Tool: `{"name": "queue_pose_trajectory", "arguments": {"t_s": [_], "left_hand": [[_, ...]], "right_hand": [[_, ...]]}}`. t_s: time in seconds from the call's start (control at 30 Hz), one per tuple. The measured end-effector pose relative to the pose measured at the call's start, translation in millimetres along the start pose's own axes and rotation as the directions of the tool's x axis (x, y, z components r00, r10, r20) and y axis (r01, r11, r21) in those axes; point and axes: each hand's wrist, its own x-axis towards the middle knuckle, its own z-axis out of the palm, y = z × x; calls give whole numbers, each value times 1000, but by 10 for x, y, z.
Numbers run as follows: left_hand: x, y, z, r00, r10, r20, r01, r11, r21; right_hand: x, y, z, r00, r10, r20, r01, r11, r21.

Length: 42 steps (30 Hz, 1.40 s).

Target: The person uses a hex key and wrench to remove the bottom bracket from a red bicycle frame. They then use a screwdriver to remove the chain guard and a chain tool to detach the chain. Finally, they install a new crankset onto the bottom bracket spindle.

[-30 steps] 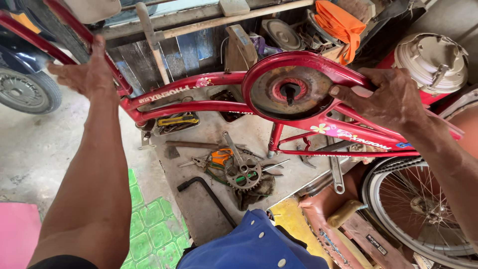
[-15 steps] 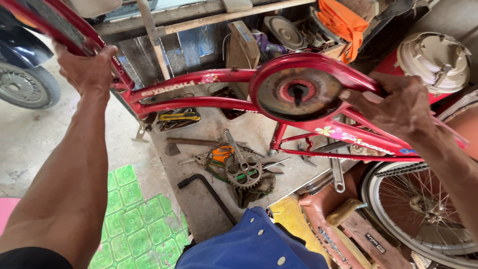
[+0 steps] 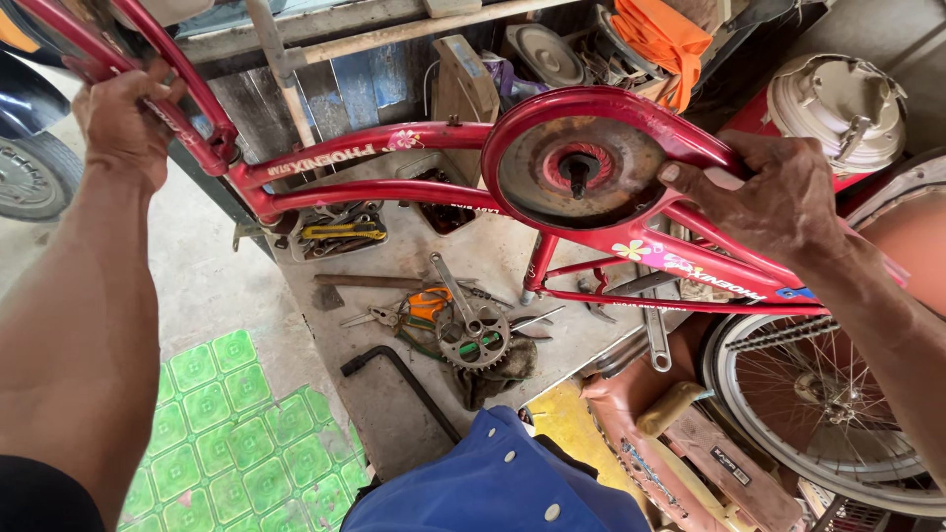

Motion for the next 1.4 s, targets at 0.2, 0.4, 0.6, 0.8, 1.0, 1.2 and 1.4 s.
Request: {"name": "queue_pose_trajectory", "arguments": {"t_s": [0.2,0.4,0.6,0.8,1.0,1.2,1.4], "left_hand": [[-147,-314,127,875,344,-342,-119,835,536],[-1141,-902,584,571,767,-293,-80,408,909],[-2039,-1480,902,970,180,-164,58,484,873],[-2001,-1884,658,881,299,366,-404,74,912],[-1768,-1996,583,974,-126,190,-199,-60,978],[-1592,-1936,680,944,-240,226,-302,-355,884],[-1666,-1957,778,998,-62,18,-10,126,992]], "right_hand": [[82,-32,-15,993,96,72,-95,995,-28],[81,-28,-37,997,63,44,-64,998,14],[76,-33,-55,994,-91,-62,92,996,21],[95,-43,-102,714,-650,-259,535,746,-397],[108,-125,-156,979,-203,-33,206,971,121],[155,-183,-196,986,-165,-4,163,974,158],[188,-180,-191,979,-201,-6,200,968,152]]}}
